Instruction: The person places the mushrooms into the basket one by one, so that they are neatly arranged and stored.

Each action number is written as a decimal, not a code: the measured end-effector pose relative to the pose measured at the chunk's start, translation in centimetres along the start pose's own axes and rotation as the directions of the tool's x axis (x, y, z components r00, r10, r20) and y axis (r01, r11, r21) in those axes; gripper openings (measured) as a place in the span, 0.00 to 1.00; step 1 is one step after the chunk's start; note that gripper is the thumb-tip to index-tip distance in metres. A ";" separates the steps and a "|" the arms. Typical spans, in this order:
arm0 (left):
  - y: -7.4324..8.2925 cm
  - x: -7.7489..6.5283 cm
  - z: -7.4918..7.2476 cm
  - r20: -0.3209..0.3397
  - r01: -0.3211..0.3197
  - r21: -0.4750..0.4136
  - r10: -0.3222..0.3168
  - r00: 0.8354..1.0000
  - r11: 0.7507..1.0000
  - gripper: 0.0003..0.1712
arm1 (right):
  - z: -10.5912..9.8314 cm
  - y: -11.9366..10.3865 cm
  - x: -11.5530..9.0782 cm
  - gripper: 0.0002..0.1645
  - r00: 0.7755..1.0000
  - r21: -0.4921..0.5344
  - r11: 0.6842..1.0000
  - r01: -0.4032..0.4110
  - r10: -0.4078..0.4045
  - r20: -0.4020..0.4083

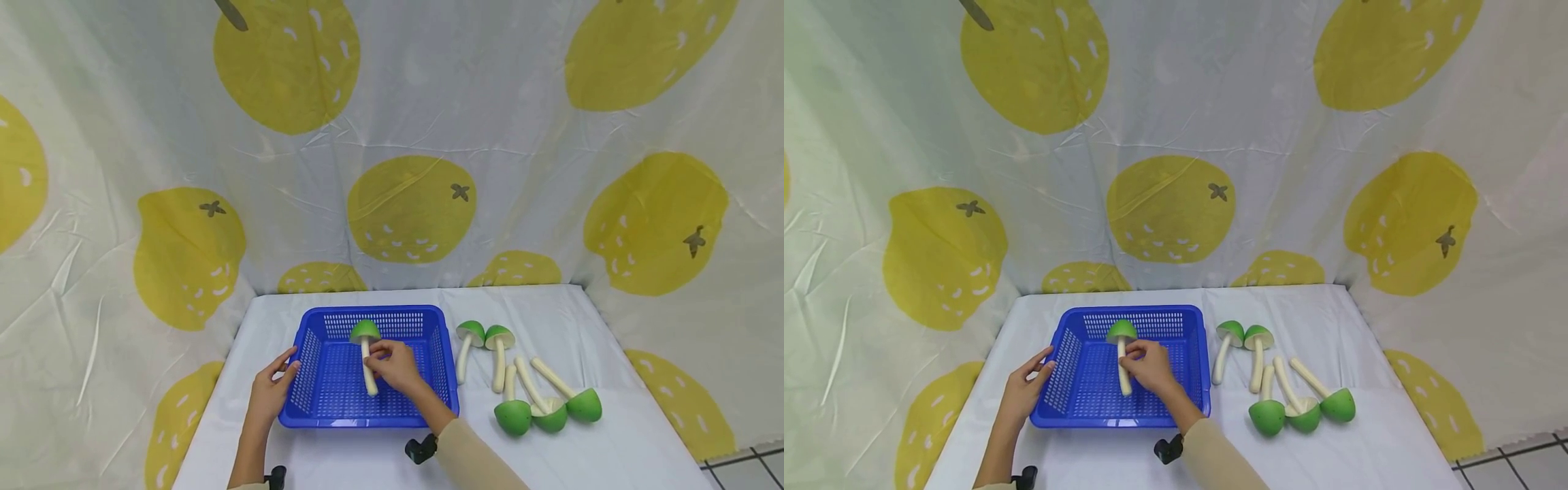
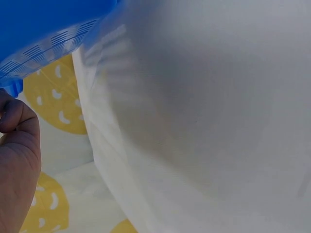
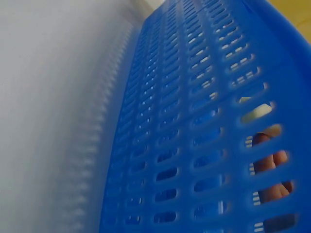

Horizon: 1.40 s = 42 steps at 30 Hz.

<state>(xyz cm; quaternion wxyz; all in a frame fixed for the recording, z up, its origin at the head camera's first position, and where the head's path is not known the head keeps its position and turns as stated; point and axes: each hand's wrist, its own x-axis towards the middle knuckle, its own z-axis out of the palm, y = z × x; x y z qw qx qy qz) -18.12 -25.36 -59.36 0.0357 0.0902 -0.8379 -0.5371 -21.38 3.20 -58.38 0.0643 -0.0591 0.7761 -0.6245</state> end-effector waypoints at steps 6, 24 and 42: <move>-0.1 -0.1 -0.1 -0.006 0.004 -0.001 -0.004 1.000 1.000 0.26 | 1.3 -0.5 -0.2 0.14 1.000 -0.028 1.000 -0.011 0.011 0.018; -0.3 0.1 0.1 0.003 0.000 -0.016 0.000 1.000 1.000 0.26 | 3.0 0.2 0.5 0.14 0.993 -0.053 0.992 -0.118 0.120 0.021; -0.5 0.0 0.1 -0.015 -0.010 0.000 0.010 1.000 1.000 0.26 | 3.6 0.9 0.7 0.11 0.973 -0.063 0.978 -0.199 0.205 0.107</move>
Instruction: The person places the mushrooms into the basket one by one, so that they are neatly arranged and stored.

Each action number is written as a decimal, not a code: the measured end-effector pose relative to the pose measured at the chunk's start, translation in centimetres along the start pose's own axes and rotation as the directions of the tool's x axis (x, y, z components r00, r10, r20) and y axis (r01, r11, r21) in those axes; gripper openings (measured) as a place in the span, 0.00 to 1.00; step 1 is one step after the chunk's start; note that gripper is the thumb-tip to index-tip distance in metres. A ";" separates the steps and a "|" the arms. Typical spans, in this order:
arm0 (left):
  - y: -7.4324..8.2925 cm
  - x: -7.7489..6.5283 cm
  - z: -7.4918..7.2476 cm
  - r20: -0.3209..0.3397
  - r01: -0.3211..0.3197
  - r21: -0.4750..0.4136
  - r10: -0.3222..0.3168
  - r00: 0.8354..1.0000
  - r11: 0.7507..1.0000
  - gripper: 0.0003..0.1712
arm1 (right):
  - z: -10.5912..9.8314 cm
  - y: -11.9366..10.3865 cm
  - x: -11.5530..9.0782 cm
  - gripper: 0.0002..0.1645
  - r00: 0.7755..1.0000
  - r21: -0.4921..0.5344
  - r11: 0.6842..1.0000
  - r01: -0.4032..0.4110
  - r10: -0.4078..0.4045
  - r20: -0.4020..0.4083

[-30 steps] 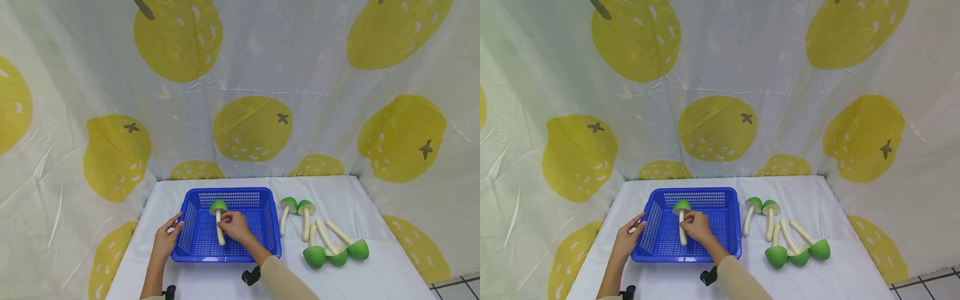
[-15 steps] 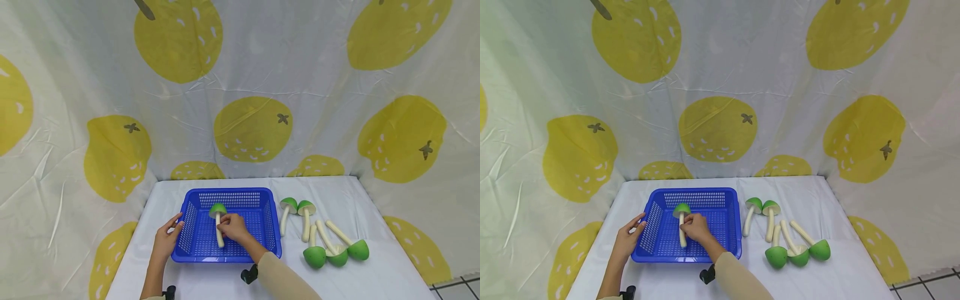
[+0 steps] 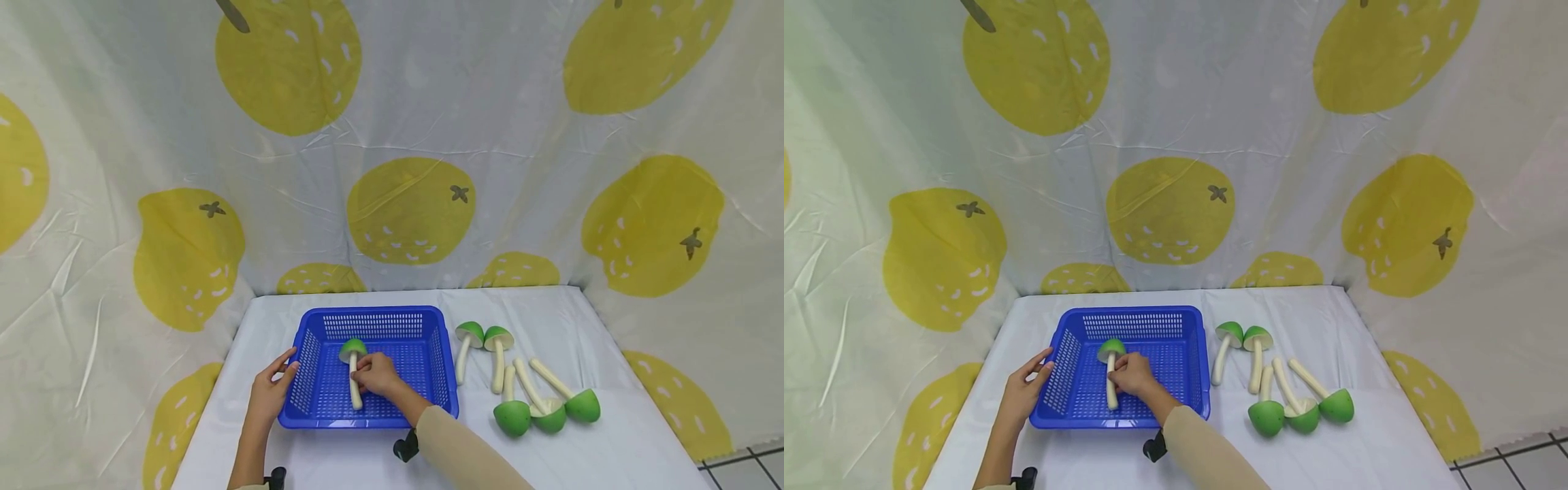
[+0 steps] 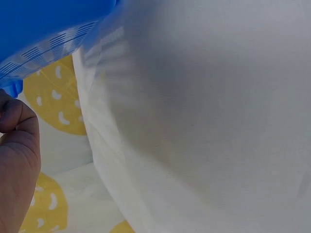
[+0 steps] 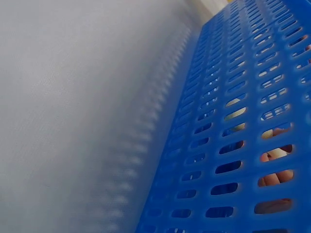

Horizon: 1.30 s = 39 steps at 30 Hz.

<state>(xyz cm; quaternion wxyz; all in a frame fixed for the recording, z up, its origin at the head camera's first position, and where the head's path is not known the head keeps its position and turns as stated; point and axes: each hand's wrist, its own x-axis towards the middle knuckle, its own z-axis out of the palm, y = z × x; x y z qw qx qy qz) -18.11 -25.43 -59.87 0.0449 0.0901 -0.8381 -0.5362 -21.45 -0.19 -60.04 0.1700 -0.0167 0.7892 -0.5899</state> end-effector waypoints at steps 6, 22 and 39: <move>-0.1 0.0 0.0 0.002 0.013 -0.012 -0.013 1.000 1.000 0.26 | 0.2 0.0 -0.1 0.09 0.999 -0.002 0.999 -0.041 0.041 0.002; 0.0 0.0 -0.1 0.008 0.016 -0.037 -0.016 1.000 0.999 0.27 | -0.1 0.1 -0.8 0.14 0.998 -0.063 0.996 -0.069 0.070 -0.001; 0.0 0.0 0.0 0.018 0.025 -0.049 -0.024 1.000 0.999 0.29 | -5.1 0.7 -2.2 0.22 0.983 -0.277 0.954 0.112 -0.147 -0.110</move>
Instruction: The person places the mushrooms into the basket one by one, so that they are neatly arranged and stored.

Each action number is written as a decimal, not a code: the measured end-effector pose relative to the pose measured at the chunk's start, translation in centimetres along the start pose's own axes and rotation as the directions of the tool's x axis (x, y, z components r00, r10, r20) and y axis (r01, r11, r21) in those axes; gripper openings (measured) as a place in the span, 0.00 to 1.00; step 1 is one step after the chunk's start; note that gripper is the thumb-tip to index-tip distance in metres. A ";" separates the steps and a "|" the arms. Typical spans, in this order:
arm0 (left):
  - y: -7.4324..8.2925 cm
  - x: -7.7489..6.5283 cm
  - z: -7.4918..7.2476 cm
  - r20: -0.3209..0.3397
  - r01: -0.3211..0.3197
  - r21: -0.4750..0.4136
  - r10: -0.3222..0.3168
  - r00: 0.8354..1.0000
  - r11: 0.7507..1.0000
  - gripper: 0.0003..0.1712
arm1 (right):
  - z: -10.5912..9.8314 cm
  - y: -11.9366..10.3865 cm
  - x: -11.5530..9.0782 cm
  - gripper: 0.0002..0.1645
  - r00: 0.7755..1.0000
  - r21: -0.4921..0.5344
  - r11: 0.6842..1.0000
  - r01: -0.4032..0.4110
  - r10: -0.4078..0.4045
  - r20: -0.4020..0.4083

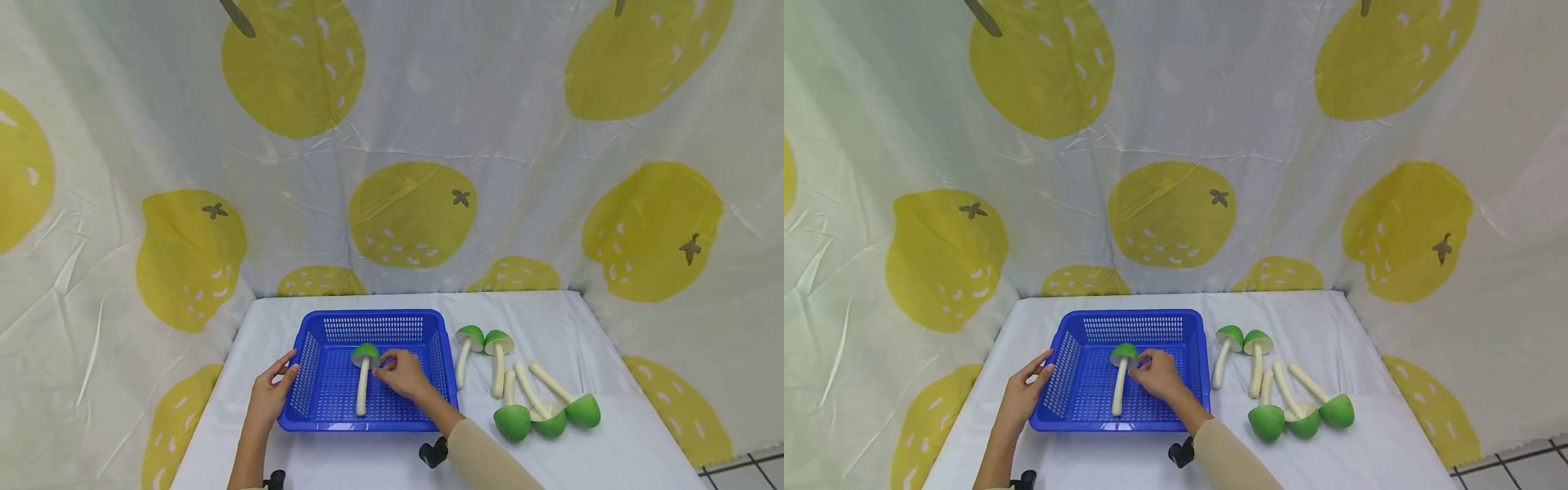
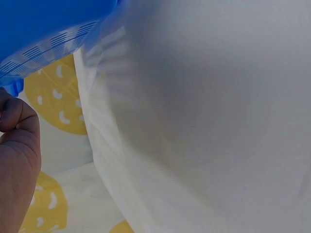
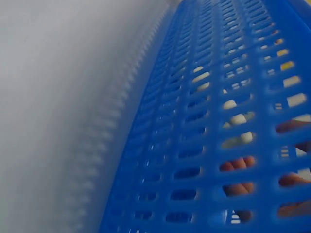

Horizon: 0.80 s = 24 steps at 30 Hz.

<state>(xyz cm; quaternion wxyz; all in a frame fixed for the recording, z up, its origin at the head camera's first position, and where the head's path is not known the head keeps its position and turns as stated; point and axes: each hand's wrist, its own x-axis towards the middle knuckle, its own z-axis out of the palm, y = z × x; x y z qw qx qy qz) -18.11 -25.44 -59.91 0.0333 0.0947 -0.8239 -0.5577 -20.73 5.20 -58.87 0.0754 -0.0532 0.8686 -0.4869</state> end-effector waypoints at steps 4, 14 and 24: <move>-0.1 0.0 0.0 0.002 0.000 0.000 0.000 1.000 1.000 0.29 | -0.9 0.1 -0.4 0.21 0.998 0.019 0.998 0.063 -0.063 -0.027; -0.1 0.1 0.0 0.000 0.001 0.003 -0.001 1.000 1.000 0.29 | -3.0 0.3 -0.9 0.17 0.981 -0.002 0.986 0.164 -0.163 -0.108; 0.1 -0.1 0.1 -0.011 0.006 0.020 -0.005 1.000 1.000 0.29 | -7.0 0.0 -1.3 0.13 0.956 0.003 0.979 0.206 -0.200 -0.216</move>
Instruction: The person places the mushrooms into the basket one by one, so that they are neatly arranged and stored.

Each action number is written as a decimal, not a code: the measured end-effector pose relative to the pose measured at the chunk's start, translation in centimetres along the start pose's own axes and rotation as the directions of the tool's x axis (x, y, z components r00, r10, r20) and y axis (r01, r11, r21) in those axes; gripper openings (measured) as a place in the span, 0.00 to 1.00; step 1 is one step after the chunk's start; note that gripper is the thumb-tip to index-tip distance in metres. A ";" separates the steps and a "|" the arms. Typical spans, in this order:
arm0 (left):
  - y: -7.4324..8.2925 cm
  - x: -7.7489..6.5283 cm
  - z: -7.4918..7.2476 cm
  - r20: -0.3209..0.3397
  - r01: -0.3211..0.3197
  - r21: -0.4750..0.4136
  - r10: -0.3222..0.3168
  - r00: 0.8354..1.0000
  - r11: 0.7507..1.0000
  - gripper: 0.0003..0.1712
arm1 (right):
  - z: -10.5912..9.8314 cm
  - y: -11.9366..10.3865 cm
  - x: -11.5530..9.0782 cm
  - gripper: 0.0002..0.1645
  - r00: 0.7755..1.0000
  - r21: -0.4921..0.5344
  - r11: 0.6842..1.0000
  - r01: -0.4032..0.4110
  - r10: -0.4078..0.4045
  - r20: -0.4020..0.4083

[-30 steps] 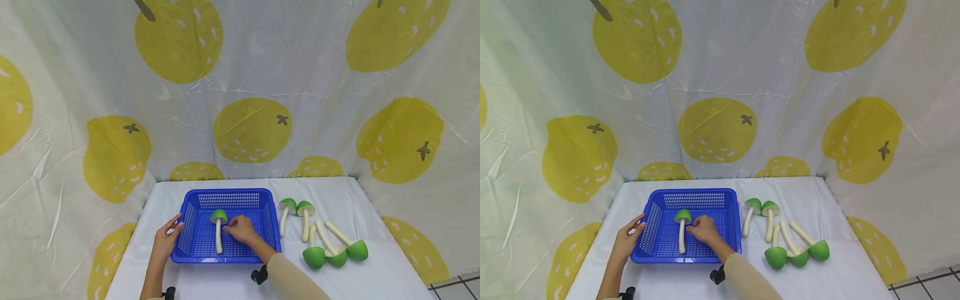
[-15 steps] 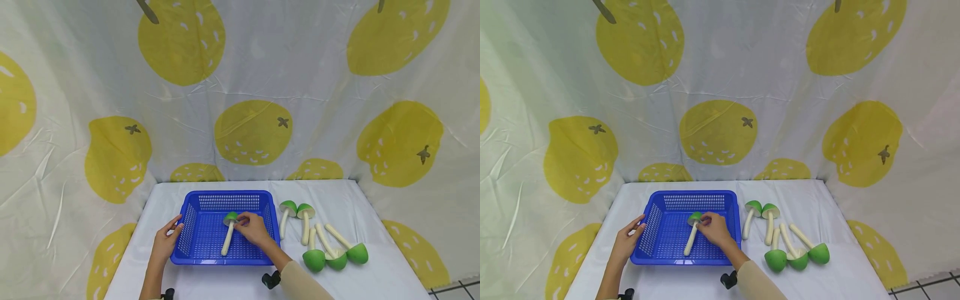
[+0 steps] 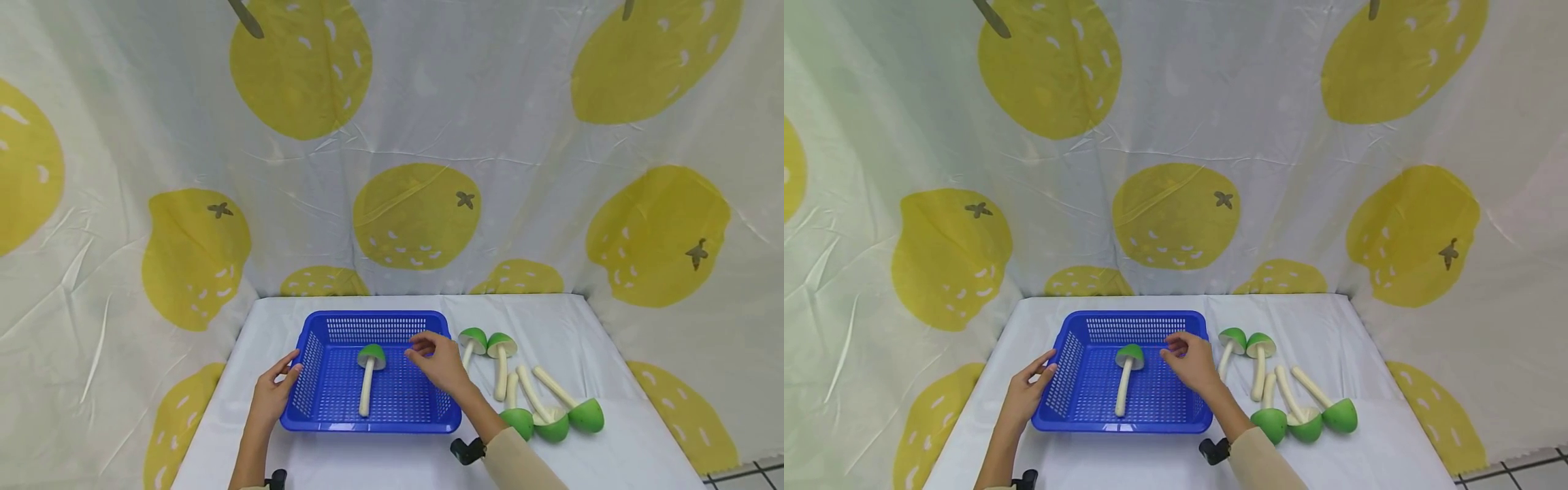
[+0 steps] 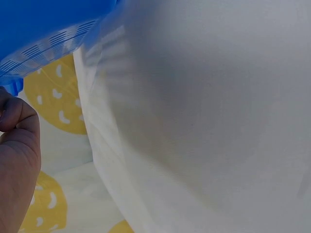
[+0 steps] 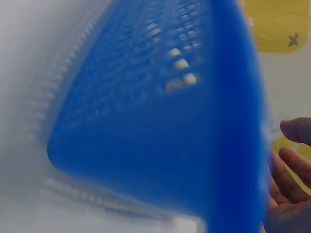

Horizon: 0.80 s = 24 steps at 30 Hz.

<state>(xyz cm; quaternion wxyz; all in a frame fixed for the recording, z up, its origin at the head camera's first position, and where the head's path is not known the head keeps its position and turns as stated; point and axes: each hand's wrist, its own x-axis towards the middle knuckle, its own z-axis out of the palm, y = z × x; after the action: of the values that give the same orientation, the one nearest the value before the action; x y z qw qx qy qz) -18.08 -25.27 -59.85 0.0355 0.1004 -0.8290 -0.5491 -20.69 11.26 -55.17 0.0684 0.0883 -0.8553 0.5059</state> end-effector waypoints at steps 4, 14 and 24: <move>-0.2 0.1 0.0 0.005 -0.003 0.001 0.003 1.000 1.000 0.29 | -1.7 -0.1 0.0 0.15 1.000 -0.003 1.000 -0.018 0.017 -0.025; -0.1 0.0 -0.2 0.017 -0.004 -0.043 0.004 1.000 0.999 0.28 | -4.8 0.7 0.0 0.15 0.994 0.007 1.000 -0.021 0.021 -0.107; 0.0 -0.1 -0.2 0.017 -0.002 -0.020 0.003 1.000 1.000 0.28 | -6.9 1.9 -0.5 0.17 0.985 0.009 0.996 -0.093 0.093 -0.147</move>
<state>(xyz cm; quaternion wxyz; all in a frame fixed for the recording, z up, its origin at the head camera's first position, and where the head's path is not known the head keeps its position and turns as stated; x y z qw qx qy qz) -18.00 -25.43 -59.77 0.0300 0.0943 -0.8239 -0.5581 -20.41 18.27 -53.56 0.1076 0.0109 -0.8505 0.5148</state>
